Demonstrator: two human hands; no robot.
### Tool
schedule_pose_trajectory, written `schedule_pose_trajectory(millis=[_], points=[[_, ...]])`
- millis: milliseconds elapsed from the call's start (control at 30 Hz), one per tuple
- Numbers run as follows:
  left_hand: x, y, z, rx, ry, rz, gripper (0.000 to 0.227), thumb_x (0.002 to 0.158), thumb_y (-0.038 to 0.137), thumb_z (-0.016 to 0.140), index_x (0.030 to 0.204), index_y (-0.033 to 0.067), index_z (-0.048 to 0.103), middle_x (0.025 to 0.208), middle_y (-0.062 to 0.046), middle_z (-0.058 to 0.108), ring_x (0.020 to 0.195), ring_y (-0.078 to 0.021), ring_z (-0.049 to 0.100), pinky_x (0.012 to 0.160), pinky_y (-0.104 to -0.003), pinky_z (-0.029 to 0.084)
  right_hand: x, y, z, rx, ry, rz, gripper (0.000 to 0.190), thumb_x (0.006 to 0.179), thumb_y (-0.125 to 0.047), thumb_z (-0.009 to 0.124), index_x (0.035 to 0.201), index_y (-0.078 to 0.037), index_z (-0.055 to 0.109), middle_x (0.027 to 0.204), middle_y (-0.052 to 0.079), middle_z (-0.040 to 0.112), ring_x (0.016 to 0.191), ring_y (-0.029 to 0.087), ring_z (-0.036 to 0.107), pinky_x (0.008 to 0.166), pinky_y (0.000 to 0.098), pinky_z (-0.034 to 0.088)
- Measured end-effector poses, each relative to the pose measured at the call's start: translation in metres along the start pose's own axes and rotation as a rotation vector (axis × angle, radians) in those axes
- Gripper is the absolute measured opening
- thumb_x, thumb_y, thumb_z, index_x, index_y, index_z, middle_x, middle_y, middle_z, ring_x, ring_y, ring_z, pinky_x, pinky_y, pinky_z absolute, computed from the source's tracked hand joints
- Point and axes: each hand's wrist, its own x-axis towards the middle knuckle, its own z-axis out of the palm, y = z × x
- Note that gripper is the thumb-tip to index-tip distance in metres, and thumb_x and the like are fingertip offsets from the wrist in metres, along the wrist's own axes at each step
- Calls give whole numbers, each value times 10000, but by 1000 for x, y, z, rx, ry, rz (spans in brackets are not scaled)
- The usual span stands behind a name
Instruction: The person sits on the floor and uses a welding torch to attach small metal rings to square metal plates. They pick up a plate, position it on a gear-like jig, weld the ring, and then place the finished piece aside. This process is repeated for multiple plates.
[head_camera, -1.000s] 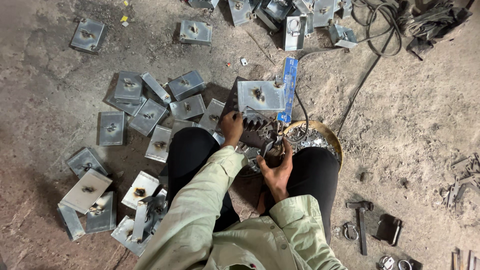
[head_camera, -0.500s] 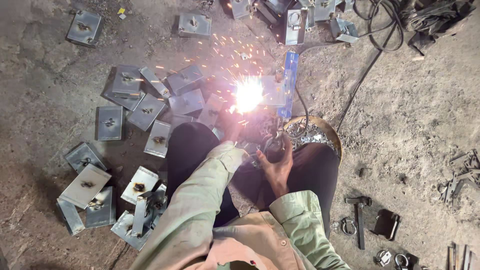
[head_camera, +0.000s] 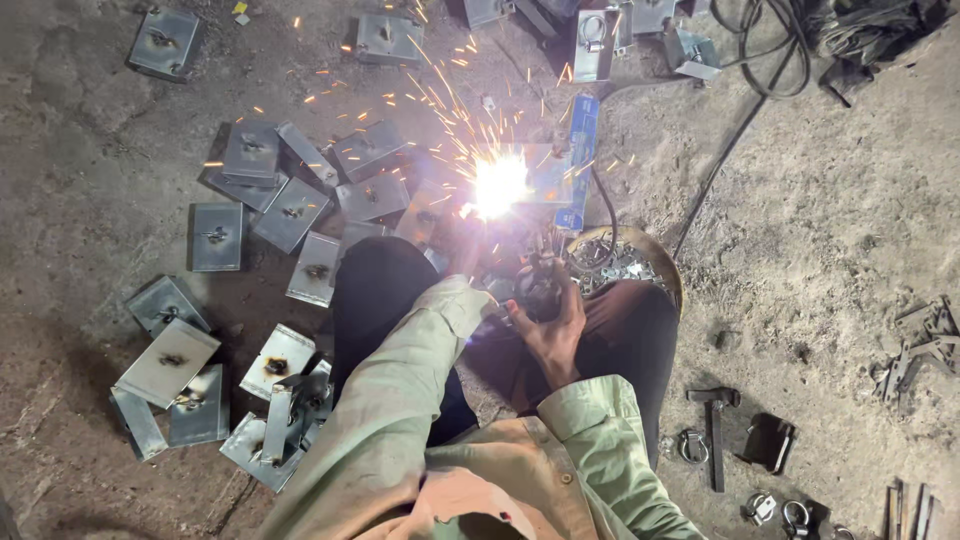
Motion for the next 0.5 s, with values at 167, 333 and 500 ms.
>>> schedule_pose_trajectory(millis=[167,333,500], points=[[2,14,-7,13,40,-23,264,800,252,697,816,-10,722,717,-159,699,672,-279,676,629,-437,496,4,-10,-3,-18,13,-33,883,682,-162,919,1459,-49,517,1202,142,660,1067,290,667,939,384,548],[-5,31,-22,-52,-33,14,236,804,273,702,857,57,781,780,-163,724,728,-317,688,655,-436,516,5,-20,-16,422,127,28,865,789,-16,833,1542,-108,419,1374,123,572,1214,284,580,1017,393,522],[-5,43,-32,65,60,51,273,788,302,744,887,53,796,856,-192,738,806,-354,705,739,-437,540,33,7,-97,1076,299,340,597,1028,-566,524,1384,-88,530,1018,148,656,837,304,659,677,381,572]])
